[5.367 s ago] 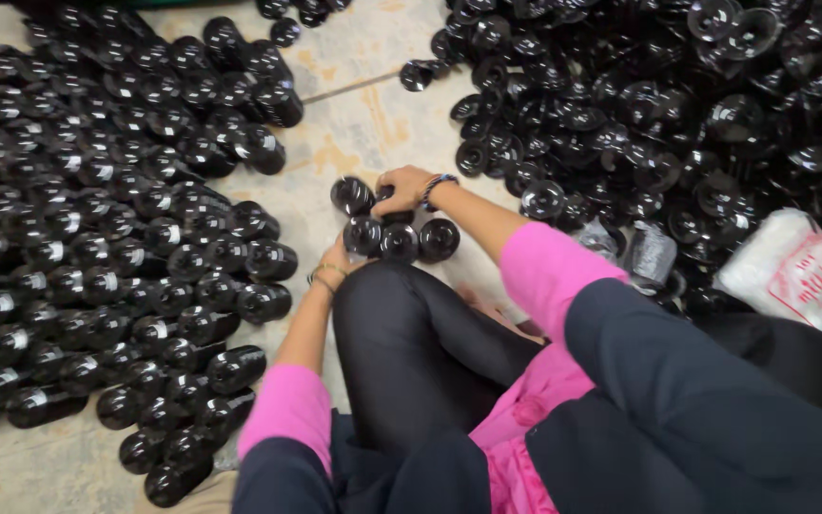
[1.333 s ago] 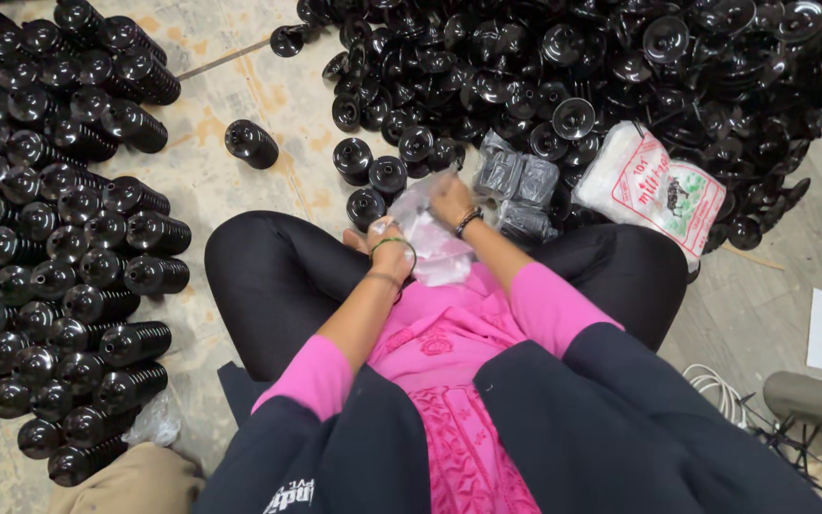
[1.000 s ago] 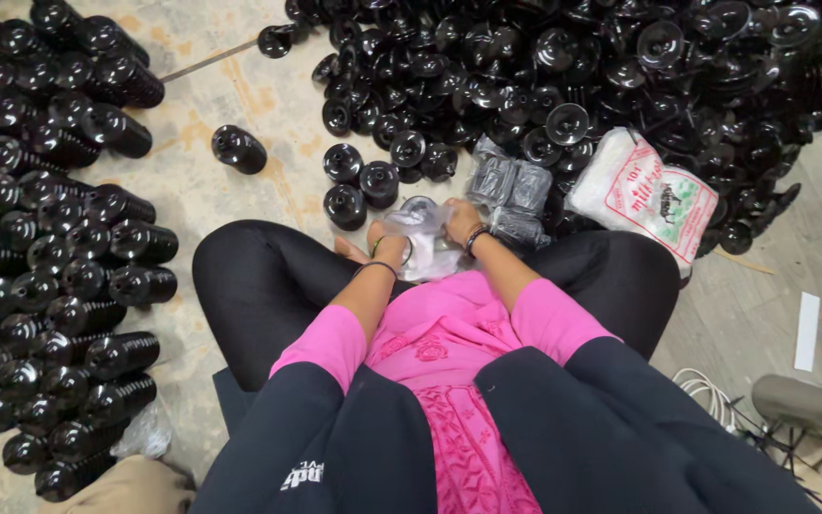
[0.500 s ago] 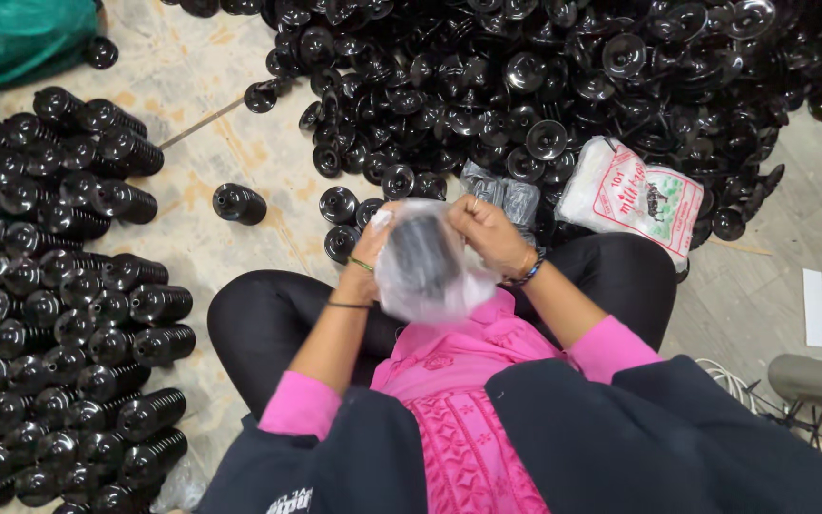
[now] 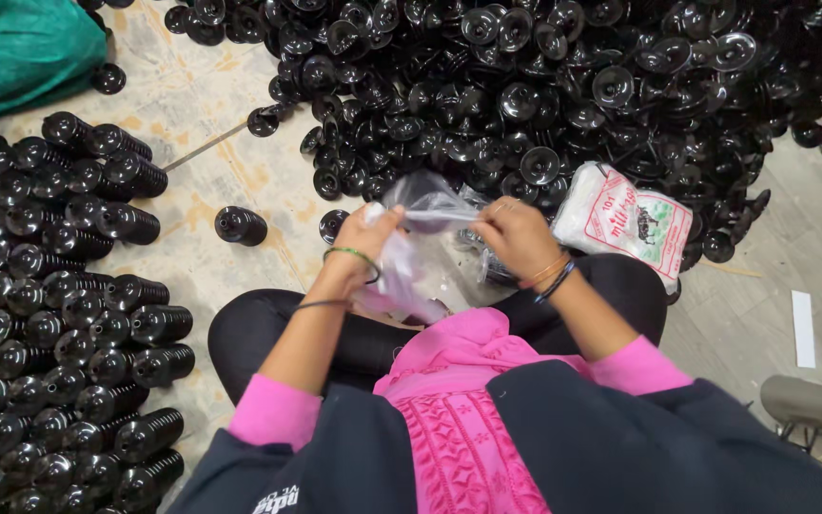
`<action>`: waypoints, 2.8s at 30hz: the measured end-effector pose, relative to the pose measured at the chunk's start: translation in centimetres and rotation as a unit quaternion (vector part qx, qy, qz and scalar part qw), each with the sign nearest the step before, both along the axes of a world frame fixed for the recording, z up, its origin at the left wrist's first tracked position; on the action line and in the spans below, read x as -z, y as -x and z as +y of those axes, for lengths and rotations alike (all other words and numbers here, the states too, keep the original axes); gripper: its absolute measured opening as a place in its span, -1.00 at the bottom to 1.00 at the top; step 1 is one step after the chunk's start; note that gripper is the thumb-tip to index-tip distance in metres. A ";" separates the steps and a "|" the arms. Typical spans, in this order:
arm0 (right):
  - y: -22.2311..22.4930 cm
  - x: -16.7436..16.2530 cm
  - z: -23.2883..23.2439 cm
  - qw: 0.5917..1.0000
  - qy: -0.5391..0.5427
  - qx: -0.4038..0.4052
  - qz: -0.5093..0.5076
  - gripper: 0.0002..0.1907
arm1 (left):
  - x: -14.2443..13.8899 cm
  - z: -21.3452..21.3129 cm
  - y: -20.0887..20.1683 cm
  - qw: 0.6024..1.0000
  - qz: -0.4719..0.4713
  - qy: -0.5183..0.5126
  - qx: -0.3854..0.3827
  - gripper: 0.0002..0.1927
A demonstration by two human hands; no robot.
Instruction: The person sits on the floor surrounded by black plastic parts and wraps them one at a time in small clear plastic bags, twisting the bags closed and placing the wrapped parts in a growing pile beside them.
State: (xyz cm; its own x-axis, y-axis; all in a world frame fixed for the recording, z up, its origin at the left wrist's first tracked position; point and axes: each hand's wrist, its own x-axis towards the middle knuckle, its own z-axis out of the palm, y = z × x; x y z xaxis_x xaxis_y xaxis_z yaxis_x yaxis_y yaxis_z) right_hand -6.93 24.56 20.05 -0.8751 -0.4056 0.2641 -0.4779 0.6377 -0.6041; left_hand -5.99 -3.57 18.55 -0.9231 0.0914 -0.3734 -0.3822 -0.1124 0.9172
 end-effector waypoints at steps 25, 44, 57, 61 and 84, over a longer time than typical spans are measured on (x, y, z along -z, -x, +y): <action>3.8 1.8 1.1 0.873 0.295 -0.192 -0.339 -0.63 | -2.2 8.0 0.0 0.950 0.227 0.201 0.076 -0.84; 1.0 -0.6 0.9 0.946 0.225 -0.224 -0.071 -0.96 | -1.1 6.5 -1.8 0.988 0.083 0.101 0.084 -0.75; -1.7 1.9 0.9 0.919 0.223 -0.281 -0.163 -0.91 | 0.8 6.5 -5.6 0.991 -0.071 -0.109 0.029 -0.78; -2.9 1.5 0.2 0.864 0.289 -0.224 -0.347 -0.95 | 1.5 6.6 -6.7 1.000 0.008 -0.003 0.024 -0.80; -9.0 0.4 -2.7 0.967 0.178 -0.153 -0.095 -0.97 | 0.4 4.6 -12.4 0.885 0.290 0.360 0.058 -0.69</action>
